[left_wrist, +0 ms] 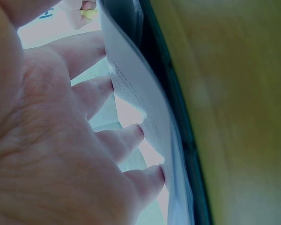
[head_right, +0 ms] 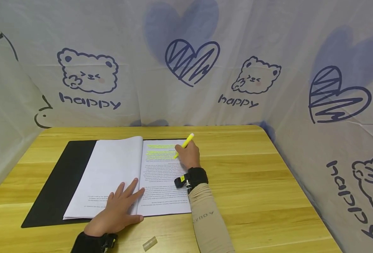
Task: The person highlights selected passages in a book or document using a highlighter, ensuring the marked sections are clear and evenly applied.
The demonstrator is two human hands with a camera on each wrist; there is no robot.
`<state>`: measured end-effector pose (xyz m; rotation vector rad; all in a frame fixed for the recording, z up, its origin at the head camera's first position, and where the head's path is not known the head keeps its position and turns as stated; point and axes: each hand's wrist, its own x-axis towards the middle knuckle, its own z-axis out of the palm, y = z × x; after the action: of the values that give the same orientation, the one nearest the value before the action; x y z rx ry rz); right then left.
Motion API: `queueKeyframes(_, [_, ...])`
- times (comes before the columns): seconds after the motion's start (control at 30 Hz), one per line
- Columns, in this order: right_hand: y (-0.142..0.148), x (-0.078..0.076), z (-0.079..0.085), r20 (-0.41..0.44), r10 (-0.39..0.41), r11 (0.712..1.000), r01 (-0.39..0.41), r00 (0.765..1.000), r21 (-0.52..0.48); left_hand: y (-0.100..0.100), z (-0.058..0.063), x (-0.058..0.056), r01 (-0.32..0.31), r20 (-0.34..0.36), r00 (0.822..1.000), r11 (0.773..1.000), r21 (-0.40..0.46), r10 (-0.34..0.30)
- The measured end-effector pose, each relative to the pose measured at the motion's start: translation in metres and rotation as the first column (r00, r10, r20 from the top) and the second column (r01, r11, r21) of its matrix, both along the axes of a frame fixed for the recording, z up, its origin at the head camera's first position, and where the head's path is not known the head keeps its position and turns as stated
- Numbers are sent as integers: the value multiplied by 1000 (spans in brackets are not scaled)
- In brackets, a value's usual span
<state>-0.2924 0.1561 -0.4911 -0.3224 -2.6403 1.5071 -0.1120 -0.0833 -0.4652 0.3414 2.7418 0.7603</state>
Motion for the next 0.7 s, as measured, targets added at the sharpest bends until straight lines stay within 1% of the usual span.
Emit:
queueKeyframes(0.37, [2,0,0,-11,8,1000,-8,1000,1,0,-1,0,-2,-7,1000,1000,-2,2])
queueKeyframes(0.7, [5,-1,0,-9,-5,1000,5,1000,19,0,-1,1,-3,-12,1000,1000,5,3])
